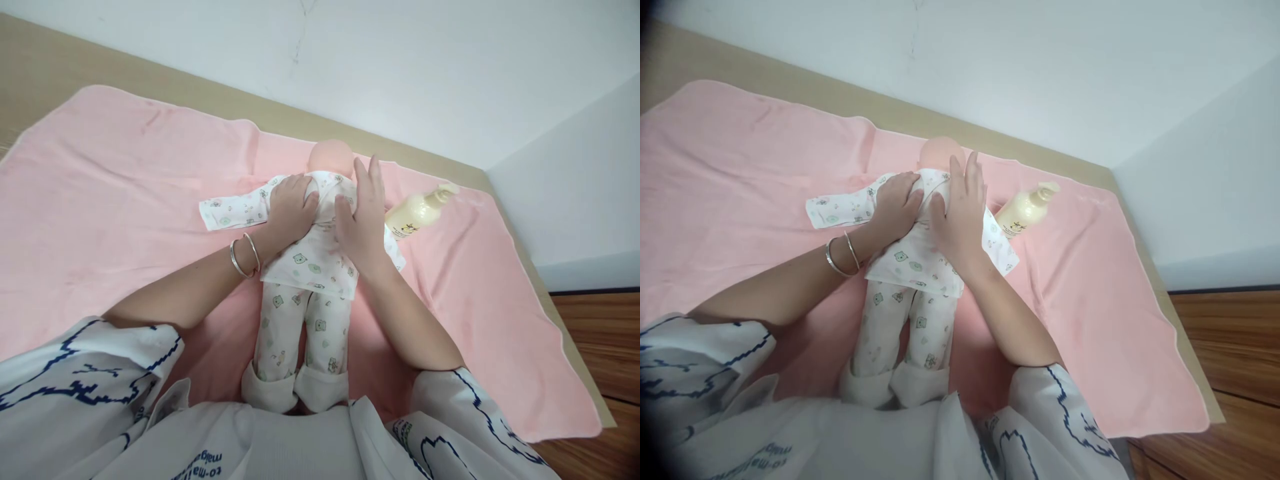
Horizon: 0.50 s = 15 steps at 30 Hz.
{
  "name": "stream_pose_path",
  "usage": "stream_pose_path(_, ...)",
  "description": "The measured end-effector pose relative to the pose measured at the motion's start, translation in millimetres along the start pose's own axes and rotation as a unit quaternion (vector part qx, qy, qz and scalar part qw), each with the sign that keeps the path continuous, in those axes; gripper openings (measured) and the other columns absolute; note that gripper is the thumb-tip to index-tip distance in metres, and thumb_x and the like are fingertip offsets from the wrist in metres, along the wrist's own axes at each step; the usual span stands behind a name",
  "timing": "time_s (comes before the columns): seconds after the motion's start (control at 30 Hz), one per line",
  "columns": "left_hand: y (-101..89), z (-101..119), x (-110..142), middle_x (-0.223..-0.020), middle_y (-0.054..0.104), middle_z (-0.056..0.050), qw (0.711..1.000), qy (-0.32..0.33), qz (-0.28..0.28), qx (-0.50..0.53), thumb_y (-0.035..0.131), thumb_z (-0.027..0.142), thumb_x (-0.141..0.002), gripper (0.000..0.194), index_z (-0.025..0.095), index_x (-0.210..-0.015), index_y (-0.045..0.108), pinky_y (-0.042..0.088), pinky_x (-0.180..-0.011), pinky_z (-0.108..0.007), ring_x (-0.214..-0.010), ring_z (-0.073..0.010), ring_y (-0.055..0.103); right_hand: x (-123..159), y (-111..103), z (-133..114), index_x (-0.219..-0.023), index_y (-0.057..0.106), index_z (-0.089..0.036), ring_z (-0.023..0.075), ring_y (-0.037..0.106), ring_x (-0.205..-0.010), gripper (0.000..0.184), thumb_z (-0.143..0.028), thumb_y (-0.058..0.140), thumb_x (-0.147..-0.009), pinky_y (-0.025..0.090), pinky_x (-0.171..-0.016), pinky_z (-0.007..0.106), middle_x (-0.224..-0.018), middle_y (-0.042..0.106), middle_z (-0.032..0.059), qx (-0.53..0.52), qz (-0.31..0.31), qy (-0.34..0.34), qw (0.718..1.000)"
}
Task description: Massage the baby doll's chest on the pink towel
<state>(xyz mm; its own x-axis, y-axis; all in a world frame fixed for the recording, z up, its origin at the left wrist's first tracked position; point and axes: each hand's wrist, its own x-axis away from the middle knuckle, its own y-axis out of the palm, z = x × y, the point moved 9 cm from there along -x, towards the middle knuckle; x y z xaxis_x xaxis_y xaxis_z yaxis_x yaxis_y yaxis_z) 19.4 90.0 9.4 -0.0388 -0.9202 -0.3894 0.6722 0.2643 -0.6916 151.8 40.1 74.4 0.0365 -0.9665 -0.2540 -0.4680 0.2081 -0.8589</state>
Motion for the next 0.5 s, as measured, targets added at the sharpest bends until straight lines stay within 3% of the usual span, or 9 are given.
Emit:
stream_pose_path(0.07, 0.4, 0.1, -0.1, -0.141, 0.073, -0.014, 1.0, -0.001, -0.005, 0.0, 0.037, 0.031, -0.104, 0.045, 0.017, -0.133, 0.068, 0.046, -0.125, -0.049, -0.133, -0.0289, 0.065, -2.3, 6.6, 3.3, -0.173, 0.026, -0.015, 0.0301, 0.007, -0.176, 0.069, -0.025, 0.035, -0.105, 0.019, -0.142, 0.061, -0.188, 0.009, 0.0136, 0.007, -0.013, 0.013, 1.0)
stream_pose_path(0.17, 1.0, -0.2, -0.4, -0.141, 0.073, -0.016, 1.0, 0.001, -0.01, -0.007, 0.037, 0.031, -0.104, 0.046, 0.015, -0.133, 0.068, 0.046, -0.125, -0.049, -0.133, -0.0296, 0.065, -5.3, 30.4, 3.9, -0.168, 0.04, -0.013, 0.0367, 0.016, -0.174, 0.063, -0.024, 0.036, -0.106, 0.02, -0.14, 0.069, -0.184, 0.023, 0.0171, 0.045, -0.093, 0.001, 0.995)
stream_pose_path(0.23, 0.9, -0.1, -0.5, -0.141, 0.073, -0.016, 1.0, 0.003, -0.008, -0.007, 0.037, 0.031, -0.104, 0.045, 0.015, -0.132, 0.068, 0.046, -0.125, -0.049, -0.133, -0.0299, 0.065, -5.1, 33.4, -0.7, -0.164, 0.048, -0.015, 0.0358, 0.022, -0.173, 0.059, -0.025, 0.035, -0.107, 0.023, -0.139, 0.067, -0.182, 0.031, 0.0157, 0.049, -0.119, -0.035, 0.991)
stream_pose_path(0.3, 0.7, 0.0, -0.3, -0.141, 0.073, -0.015, 1.0, 0.003, -0.006, -0.006, 0.037, 0.031, -0.105, 0.044, 0.017, -0.133, 0.068, 0.046, -0.125, -0.049, -0.133, -0.0295, 0.065, -4.2, 18.6, -4.8, -0.164, 0.048, -0.019, 0.0306, 0.023, -0.173, 0.058, -0.025, 0.034, -0.108, 0.027, -0.14, 0.061, -0.183, 0.03, 0.0115, 0.04, -0.092, -0.059, 0.993)
stream_pose_path(0.4, 0.9, 0.1, 0.2, -0.143, 0.072, -0.014, 1.0, -0.001, -0.009, -0.009, 0.038, 0.031, -0.105, 0.044, 0.018, -0.136, 0.067, 0.046, -0.125, -0.048, -0.135, -0.0286, 0.064, -1.0, -13.7, -6.4, -0.169, 0.039, -0.02, 0.0246, 0.021, -0.174, 0.061, -0.024, 0.031, -0.109, 0.029, -0.141, 0.053, -0.185, 0.025, 0.0093, 0.037, 0.001, -0.053, 0.998)
stream_pose_path(0.5, 1.3, 0.7, 0.2, -0.142, 0.072, -0.014, 1.0, 0.006, -0.01, -0.017, 0.037, 0.031, -0.105, 0.043, 0.019, -0.135, 0.067, 0.048, -0.123, -0.048, -0.135, -0.0285, 0.064, -0.1, -13.2, -9.4, -0.171, 0.035, -0.017, 0.0238, 0.014, -0.176, 0.064, -0.02, 0.032, -0.107, 0.024, -0.143, 0.05, -0.186, 0.018, 0.0107, 0.043, 0.023, -0.055, 0.997)
